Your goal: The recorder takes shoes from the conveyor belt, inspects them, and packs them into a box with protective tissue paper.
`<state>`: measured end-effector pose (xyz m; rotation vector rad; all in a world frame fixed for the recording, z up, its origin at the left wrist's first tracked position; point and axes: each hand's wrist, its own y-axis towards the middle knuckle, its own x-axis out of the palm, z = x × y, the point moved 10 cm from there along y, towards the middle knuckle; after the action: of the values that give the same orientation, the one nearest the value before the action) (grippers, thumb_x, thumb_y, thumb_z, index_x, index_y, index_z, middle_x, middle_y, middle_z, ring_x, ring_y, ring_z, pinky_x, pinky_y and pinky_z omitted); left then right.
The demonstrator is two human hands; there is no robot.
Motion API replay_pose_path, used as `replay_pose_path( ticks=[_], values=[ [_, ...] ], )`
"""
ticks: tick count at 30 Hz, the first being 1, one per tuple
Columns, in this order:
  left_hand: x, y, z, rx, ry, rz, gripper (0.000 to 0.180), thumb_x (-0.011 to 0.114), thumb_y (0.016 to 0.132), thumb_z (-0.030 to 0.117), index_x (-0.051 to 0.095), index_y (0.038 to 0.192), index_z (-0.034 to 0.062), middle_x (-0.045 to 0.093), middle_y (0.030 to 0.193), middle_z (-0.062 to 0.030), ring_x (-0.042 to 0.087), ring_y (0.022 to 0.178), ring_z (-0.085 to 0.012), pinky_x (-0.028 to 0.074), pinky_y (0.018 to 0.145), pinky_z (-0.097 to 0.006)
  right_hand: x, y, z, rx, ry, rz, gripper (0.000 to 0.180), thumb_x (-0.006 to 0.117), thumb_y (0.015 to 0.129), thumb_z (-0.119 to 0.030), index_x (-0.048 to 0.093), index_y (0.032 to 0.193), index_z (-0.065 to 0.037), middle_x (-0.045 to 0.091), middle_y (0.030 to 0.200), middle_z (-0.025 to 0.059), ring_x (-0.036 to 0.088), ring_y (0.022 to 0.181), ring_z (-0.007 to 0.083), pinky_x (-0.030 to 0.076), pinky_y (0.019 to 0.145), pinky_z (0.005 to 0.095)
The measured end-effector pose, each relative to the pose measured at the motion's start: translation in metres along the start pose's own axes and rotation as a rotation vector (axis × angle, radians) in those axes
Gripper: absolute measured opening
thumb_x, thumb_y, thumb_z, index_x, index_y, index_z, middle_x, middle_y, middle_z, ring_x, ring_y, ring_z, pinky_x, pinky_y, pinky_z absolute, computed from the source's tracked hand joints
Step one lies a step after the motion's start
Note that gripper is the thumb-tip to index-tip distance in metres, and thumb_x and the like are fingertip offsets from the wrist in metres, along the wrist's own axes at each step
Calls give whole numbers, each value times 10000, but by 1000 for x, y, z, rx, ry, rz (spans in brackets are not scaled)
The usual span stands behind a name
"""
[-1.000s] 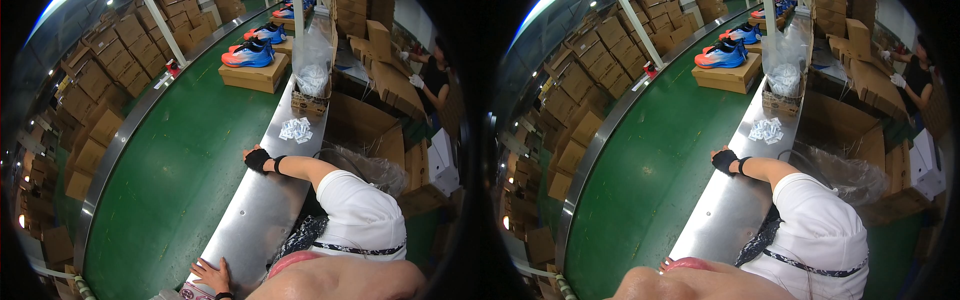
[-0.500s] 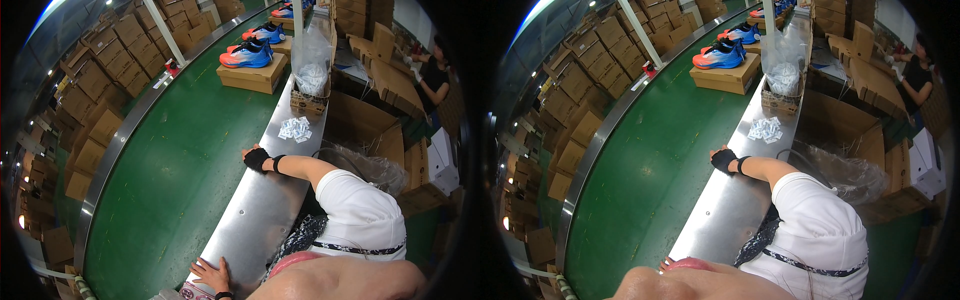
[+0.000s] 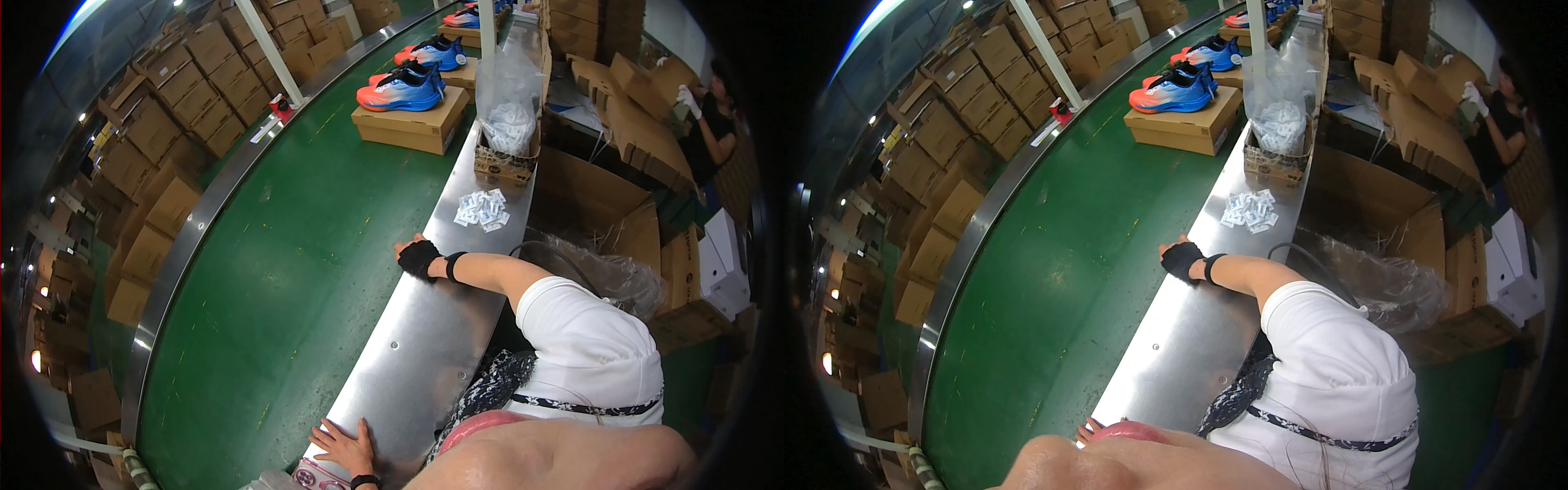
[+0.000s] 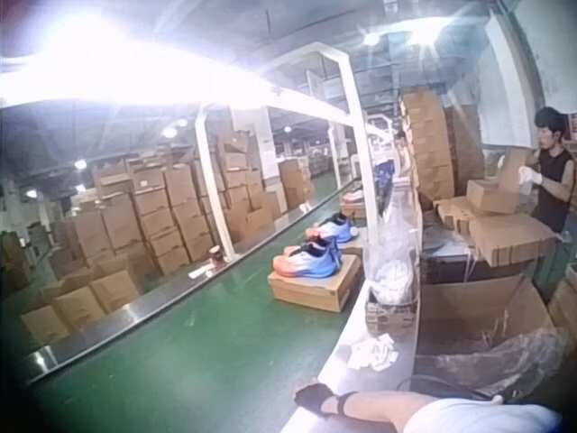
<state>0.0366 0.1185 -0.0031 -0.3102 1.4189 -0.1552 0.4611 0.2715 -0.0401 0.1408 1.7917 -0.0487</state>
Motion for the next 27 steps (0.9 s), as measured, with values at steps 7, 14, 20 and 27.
replay_pose_path(
  ticks=[7,14,20,27],
  values=[
    [18,7,-15,46,-5,127,868,522,693,587,285,1303,18,211,1342,-253,117,1276,-413,71,914,-683,-5,0,-5,-6,-26,-22,128,417,770,-90,508,842,-35,611,670,120,609,674,253,328,763,379],
    [16,5,-13,65,-6,145,861,520,697,579,286,1303,14,200,1347,-252,109,1279,-409,73,913,-684,-5,0,-3,-14,-11,39,129,410,777,-90,508,841,-35,608,663,119,607,672,254,327,774,386],
    [18,5,-14,70,3,150,861,519,697,582,289,1302,14,201,1347,-252,110,1279,-410,81,910,-686,-3,0,-1,-1,9,32,128,403,785,-96,502,839,-34,604,647,121,607,662,255,320,784,381],
    [12,5,-8,72,11,143,865,511,697,595,288,1302,18,218,1341,-249,115,1277,-409,98,899,-694,2,2,0,-23,-23,19,130,413,788,-107,498,838,-22,600,628,129,601,631,258,317,773,377]
  ],
)
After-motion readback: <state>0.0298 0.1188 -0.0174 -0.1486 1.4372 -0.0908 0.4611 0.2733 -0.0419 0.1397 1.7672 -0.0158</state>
